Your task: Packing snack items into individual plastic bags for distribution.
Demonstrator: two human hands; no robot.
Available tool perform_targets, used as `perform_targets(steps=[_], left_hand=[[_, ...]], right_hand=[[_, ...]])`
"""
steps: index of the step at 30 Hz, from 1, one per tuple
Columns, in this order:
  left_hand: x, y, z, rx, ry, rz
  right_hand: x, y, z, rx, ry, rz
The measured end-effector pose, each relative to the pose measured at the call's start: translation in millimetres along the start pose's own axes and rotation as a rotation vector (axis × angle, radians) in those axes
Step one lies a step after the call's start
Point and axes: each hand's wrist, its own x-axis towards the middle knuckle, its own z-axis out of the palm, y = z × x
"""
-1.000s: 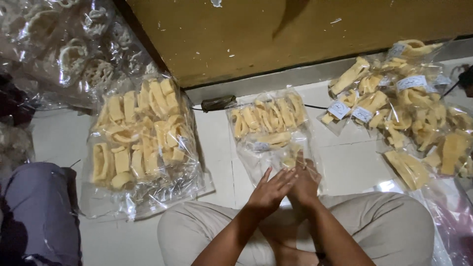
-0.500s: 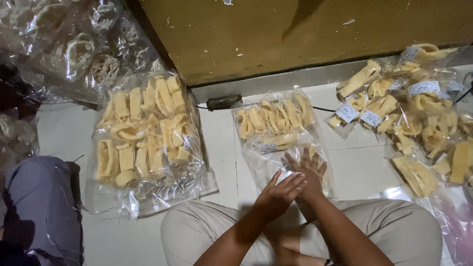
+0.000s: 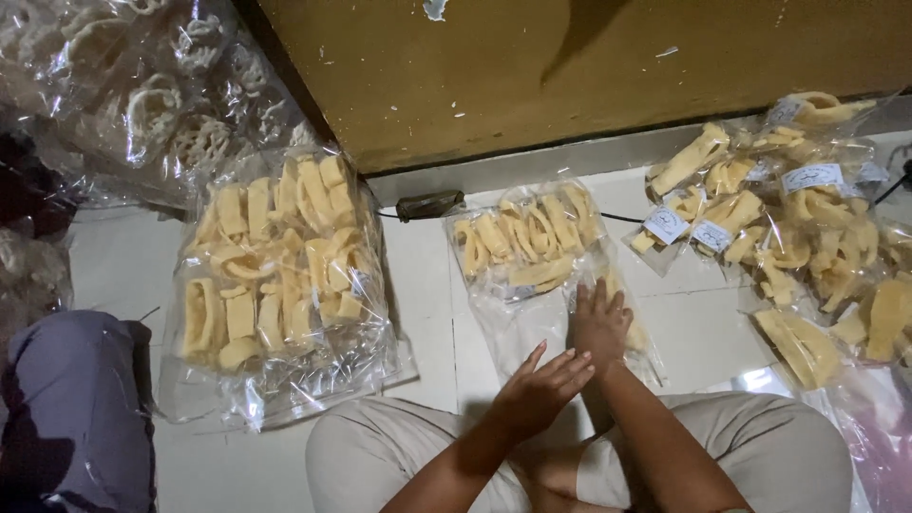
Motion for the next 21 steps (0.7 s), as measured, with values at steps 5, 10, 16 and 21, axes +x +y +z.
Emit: perform_targets(steps=[5,10,16,21], left_hand=[[2.9,1.2,-6.0,0.007,-0.037,0.008],[3.9,0.9,1.0,0.041,-0.024,-0.004],[4.0,0.8,-3.3,-0.010,-0.039,0.023],[5.1,3.0,-3.6,-0.060,-0.051,0.029]], right_hand=[[-10.6,0.5,-5.6,-0.105,-0.154,-0.145],[-24.1,23.7,35.0,-0.212,0.136,-0.327],[-8.7,10.2,14.8,-0.313,0.022,-0.205],[-9.8,15.1,17.8,-0.198,-0.098,-0.209]])
